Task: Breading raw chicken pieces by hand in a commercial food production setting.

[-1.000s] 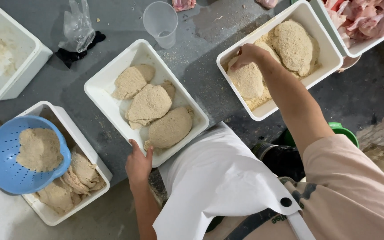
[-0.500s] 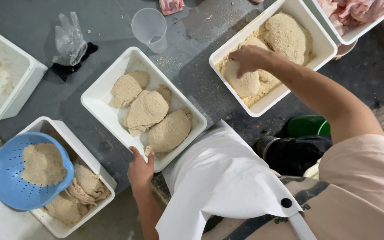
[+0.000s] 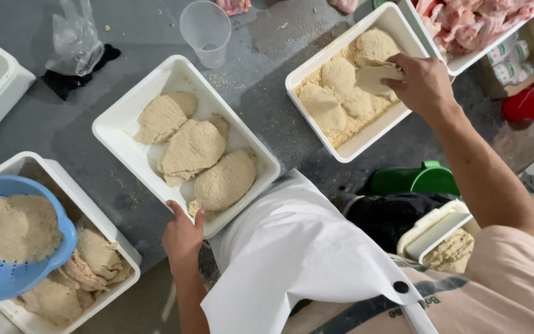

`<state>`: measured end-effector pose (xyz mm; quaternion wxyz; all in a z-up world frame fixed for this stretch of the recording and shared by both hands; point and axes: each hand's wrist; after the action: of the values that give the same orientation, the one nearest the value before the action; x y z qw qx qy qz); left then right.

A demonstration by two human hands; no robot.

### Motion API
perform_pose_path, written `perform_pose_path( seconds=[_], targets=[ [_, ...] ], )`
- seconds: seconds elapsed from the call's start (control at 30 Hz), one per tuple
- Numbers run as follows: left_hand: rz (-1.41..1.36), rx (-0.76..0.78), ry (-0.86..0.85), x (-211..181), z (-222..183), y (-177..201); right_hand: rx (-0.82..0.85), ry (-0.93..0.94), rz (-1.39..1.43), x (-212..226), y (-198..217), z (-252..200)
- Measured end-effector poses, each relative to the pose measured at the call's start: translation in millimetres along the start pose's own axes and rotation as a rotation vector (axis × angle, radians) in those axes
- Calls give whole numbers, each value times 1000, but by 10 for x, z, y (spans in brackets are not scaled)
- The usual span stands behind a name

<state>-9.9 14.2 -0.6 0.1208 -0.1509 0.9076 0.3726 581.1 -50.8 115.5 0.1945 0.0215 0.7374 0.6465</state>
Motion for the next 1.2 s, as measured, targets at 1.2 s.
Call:
perform_pose_path(
  seconds=[1.2],
  targets=[
    [-18,-143,-114,171,9,-74,158,-128,896,1970,-116,676]
  ],
)
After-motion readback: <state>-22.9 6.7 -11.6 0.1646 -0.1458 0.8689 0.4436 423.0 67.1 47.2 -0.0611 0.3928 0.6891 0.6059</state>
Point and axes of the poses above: each hand's wrist, its own z-axis towards the middle knuckle, its own y-axis out of the back of the hand, x = y × z, and after that the axes turned 13 degrees about -z, right-handed
